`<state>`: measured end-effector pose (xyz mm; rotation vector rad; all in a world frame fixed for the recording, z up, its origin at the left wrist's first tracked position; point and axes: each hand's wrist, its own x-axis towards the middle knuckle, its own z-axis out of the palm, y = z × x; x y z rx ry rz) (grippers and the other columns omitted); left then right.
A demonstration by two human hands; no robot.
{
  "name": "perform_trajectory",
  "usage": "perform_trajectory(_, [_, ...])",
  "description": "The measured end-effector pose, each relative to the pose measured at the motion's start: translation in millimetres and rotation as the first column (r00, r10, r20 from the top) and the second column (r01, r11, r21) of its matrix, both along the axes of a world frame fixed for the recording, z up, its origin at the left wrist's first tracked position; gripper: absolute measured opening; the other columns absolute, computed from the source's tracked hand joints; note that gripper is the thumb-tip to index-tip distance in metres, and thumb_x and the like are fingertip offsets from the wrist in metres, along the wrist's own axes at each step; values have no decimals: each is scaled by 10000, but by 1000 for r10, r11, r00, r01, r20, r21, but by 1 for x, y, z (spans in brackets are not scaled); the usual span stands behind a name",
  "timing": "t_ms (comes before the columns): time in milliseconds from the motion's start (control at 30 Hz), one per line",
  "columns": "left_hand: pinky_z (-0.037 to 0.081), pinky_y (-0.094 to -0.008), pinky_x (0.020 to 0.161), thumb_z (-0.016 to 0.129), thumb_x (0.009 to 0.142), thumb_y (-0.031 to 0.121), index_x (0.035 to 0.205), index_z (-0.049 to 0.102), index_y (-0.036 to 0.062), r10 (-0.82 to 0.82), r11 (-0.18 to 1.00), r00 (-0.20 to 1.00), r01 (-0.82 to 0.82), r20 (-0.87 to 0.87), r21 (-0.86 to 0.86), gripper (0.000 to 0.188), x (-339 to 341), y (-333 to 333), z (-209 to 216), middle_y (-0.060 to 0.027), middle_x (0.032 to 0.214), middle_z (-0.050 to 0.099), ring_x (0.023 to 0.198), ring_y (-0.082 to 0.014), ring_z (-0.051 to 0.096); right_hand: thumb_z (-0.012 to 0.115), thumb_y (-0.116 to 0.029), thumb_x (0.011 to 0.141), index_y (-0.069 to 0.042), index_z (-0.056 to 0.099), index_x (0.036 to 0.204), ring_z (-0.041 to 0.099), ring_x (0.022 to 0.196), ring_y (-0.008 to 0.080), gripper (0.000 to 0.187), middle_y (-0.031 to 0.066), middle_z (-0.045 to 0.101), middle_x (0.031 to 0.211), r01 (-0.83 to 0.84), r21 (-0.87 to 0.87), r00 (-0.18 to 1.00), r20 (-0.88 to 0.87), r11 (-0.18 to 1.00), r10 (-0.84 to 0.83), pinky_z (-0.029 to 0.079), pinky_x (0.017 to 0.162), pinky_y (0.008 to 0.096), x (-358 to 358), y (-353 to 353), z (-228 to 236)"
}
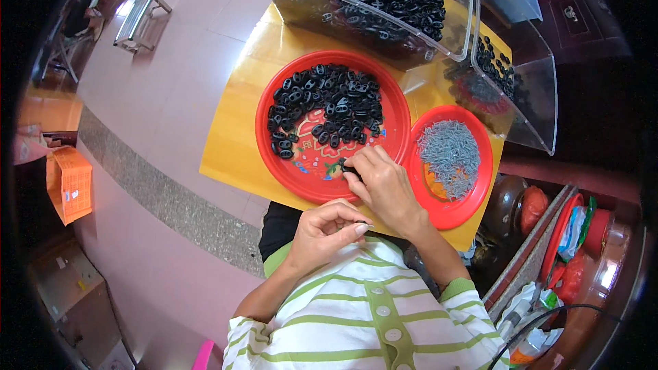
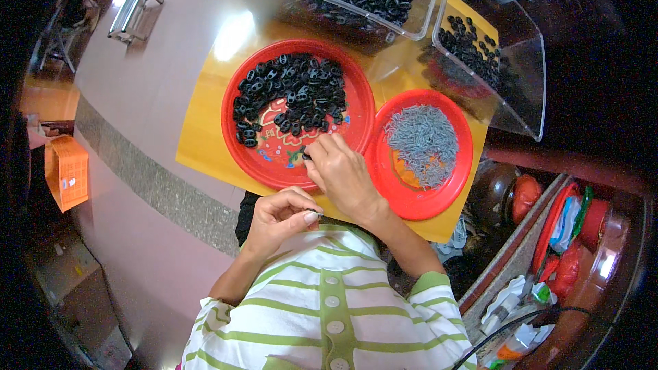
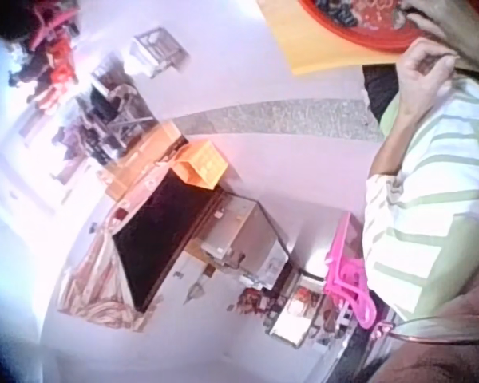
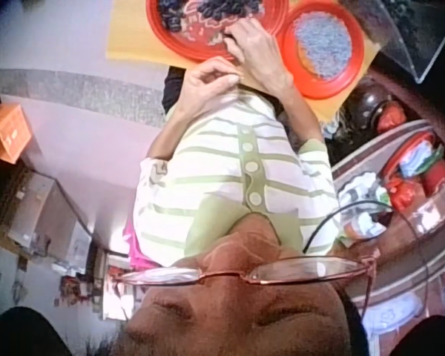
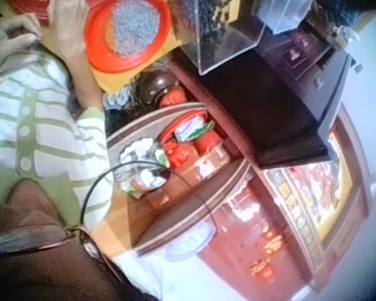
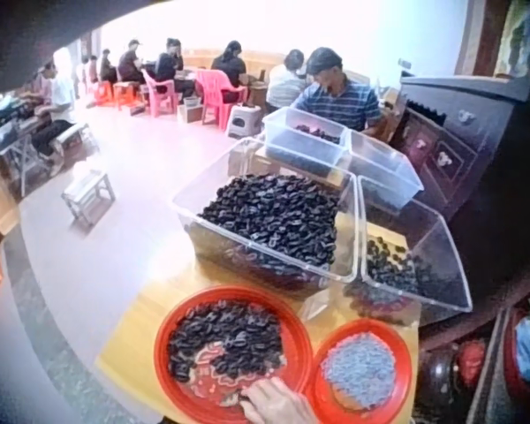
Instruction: The person repeatedly picks a black plastic buckle from a red plate and a gray cable tie from another red plate, then inserts the tie through the buckle to assemble units. The assembled units are placed back into the plate with the buckles. The process continues throughout the clip.
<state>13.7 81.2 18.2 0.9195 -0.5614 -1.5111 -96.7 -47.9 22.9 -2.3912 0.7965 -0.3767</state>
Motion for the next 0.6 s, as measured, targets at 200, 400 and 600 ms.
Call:
perform_trajectory(200, [500,-221,657,614,848,0,921,632,-30,41,998,998,-42,38,47,80,3,-8,7,-58,873,595,738,-100,605,576,-145,906,7,603,983,576,653,68,172,33,634,823,190,681,934,96,707,-343,473,594,201,-20,-11,3])
perform_trajectory(400, [490,-205,619,621,863,76,926,624,-3,122,975,988,-137,89,178,101,4,-28,12,-33,793,624,668,-89,597,561,-135,918,4,603,1027,587,685,59,181,24,623,838,-32,939,813,224,343,-537,488,623,188,-37,-6,10])
perform_trajectory(600, [461,-186,590,627,868,113,927,618,5,130,969,983,-154,128,193,123,-3,-42,8,-17,790,630,647,-76,587,572,-111,908,10,597,1049,597,710,67,187,35,626,863,-57,952,781,230,300,-581,493,657,194,-46,2,14])
